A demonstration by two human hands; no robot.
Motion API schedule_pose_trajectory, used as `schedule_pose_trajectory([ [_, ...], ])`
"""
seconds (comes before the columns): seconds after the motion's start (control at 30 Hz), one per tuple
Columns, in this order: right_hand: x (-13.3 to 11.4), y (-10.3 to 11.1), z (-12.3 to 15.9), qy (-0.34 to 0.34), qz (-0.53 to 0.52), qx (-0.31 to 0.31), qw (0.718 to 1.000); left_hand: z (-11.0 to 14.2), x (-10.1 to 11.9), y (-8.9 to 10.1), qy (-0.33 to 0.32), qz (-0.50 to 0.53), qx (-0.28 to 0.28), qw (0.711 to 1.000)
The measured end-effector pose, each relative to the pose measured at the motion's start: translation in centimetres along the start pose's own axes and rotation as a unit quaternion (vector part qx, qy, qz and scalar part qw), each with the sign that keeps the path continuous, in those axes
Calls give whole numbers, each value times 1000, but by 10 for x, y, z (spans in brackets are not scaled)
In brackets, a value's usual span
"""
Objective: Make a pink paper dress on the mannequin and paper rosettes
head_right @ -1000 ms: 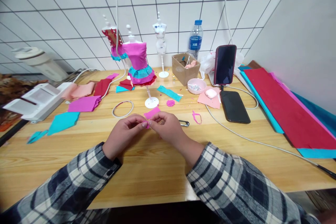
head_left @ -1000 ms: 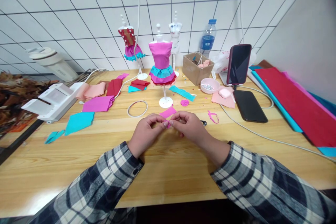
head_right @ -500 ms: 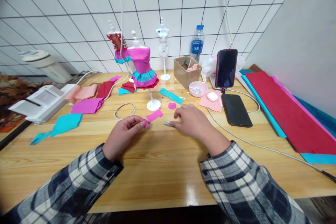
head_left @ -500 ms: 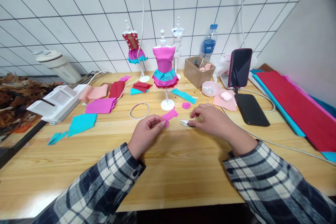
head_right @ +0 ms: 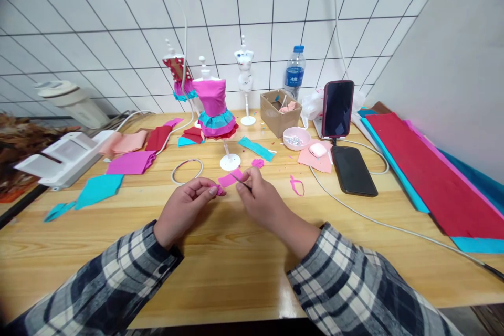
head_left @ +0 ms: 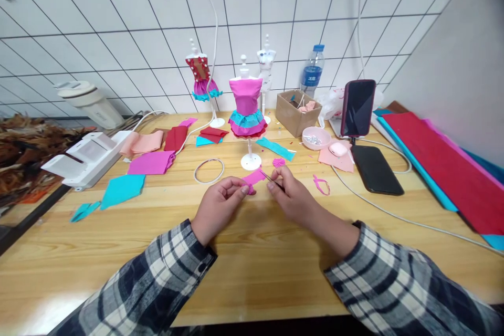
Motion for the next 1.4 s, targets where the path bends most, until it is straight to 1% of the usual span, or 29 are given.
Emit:
schedule_pose_trajectory([
  [0.13,-1,-14,5,11,-28,-28,999,-1,4,0,-18,-4,8,1000],
  [0.27,-3,-27,9,28,-38,-91,995,0,6,-2,-18,-12,-3,1000],
  [0.33,-5,-30,11,29,-33,-115,992,0,6,-3,-17,-16,-12,1000],
  [0.4,-6,-31,13,25,-22,-125,992,0,6,-4,-15,-20,-18,1000],
  [0.6,-7,-31,14,14,4,-139,990,0,5,-5,-18,-17,-18,1000],
  [0.87,-6,-33,15,15,20,-136,990,0,6,-8,-15,-24,-32,999],
  [1.4,-6,-33,13,14,29,-133,991,1,7,-10,-32,-38,-42,998],
])
Point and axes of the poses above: each hand's wrist, its own z-axis away from the middle knuckle, its own y-axis out of the back of the hand, x = y × z, the point moved 8 cm from there along -z, towards the middle knuckle, and after that the axes turned 12 degrees about -y, right-handed, at the moved point
